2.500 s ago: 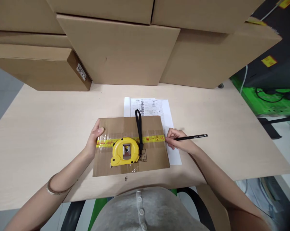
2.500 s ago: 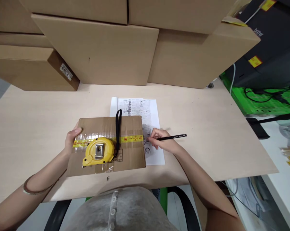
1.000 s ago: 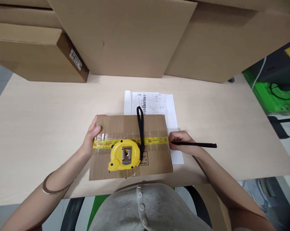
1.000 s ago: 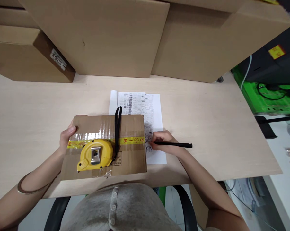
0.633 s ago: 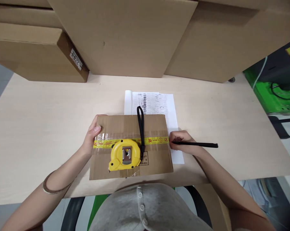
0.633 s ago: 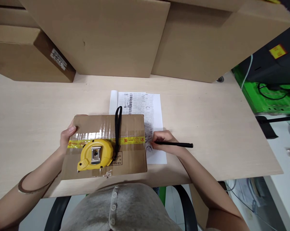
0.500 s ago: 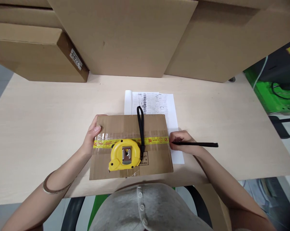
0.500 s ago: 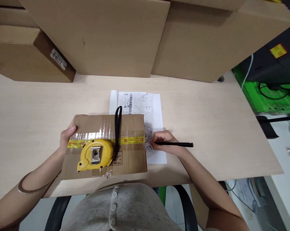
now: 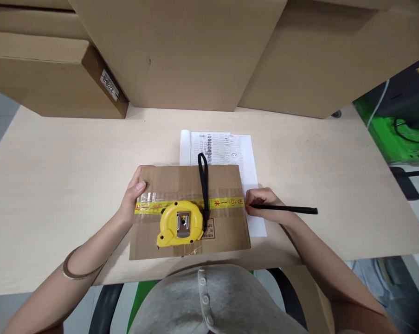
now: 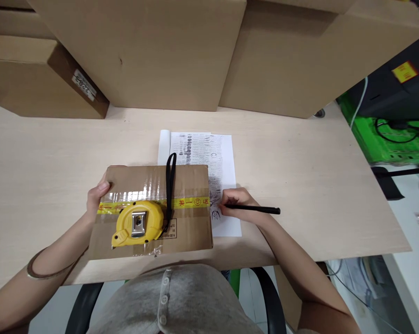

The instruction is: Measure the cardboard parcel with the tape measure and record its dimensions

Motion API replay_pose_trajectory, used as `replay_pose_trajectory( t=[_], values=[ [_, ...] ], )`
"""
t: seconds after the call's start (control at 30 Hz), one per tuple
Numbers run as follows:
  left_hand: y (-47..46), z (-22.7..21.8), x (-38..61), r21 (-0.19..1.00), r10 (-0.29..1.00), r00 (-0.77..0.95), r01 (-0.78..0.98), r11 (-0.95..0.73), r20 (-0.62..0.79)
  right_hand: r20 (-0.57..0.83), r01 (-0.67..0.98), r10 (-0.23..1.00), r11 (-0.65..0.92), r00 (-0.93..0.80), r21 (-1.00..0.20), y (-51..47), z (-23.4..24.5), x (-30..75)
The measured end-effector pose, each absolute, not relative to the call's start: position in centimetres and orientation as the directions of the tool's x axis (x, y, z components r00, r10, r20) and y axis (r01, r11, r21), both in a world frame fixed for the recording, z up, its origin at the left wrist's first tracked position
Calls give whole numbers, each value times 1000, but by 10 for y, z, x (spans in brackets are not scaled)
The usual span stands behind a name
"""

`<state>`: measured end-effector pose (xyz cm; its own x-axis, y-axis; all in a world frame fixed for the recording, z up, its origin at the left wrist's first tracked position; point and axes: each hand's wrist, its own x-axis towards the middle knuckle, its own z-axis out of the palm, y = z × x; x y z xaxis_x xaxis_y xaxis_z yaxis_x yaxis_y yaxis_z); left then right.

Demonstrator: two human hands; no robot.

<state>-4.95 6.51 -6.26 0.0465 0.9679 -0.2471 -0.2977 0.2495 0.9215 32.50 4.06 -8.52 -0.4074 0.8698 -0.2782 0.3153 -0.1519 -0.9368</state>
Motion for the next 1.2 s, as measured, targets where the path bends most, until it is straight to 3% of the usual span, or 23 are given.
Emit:
replay_pose_trajectory(
  t=[0.9, 1.2],
  values=[
    [67, -66, -51, 931, 977, 53, -298, 211, -205, -250, 343, 877, -105, -411, -933, 43, -84, 325],
    [67, -70, -54, 946, 979, 96, -254, 200, -181, -286, 481, 881, -78, -377, -873, 45, -80, 323]
  ],
)
